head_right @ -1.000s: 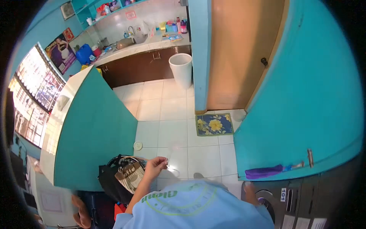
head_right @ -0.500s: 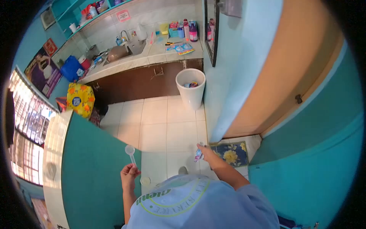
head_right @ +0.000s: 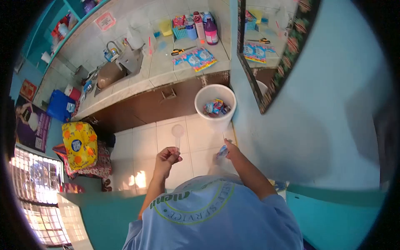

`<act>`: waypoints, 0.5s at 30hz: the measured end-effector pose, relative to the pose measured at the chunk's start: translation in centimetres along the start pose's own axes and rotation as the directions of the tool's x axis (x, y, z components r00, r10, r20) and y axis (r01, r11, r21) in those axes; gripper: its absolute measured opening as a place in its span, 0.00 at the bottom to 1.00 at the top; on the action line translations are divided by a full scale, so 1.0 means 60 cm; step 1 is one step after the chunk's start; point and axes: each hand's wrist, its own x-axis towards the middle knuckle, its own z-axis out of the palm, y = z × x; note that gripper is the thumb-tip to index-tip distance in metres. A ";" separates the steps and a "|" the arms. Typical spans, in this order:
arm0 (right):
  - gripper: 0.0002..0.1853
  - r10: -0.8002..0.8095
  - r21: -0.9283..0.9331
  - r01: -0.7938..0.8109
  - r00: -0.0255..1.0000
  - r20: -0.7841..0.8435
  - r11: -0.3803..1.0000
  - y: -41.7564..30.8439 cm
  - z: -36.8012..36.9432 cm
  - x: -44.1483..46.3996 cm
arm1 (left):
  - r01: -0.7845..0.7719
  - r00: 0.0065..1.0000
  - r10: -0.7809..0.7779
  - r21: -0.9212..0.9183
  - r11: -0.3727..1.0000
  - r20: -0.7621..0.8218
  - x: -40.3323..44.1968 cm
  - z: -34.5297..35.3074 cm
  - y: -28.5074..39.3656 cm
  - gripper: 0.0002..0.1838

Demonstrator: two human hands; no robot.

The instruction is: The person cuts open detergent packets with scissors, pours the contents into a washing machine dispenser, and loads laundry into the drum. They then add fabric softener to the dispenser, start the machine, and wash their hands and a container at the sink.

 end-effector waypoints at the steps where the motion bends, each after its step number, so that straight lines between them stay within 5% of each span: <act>1: 0.22 0.014 0.003 -0.014 0.997 -0.075 1.000 -0.034 0.039 0.020 | 0.027 1.000 -0.026 0.007 1.000 -0.016 0.040 -0.007 0.009 0.05; 10: 0.25 -0.273 -0.024 0.272 0.953 -0.132 0.962 -0.286 0.193 0.325 | 0.101 0.986 -0.096 0.028 0.994 -0.137 0.371 -0.105 0.125 0.05; 14: 0.21 -0.284 0.241 0.280 0.959 -0.017 0.929 -0.361 0.296 0.259 | 0.101 0.994 -0.098 0.059 0.993 -0.052 0.582 -0.183 0.128 0.06; 15: 0.23 -0.297 0.116 0.300 0.954 -0.045 0.947 -0.368 0.330 0.202 | 0.112 0.993 -0.110 0.073 0.991 -0.039 0.644 -0.199 0.136 0.07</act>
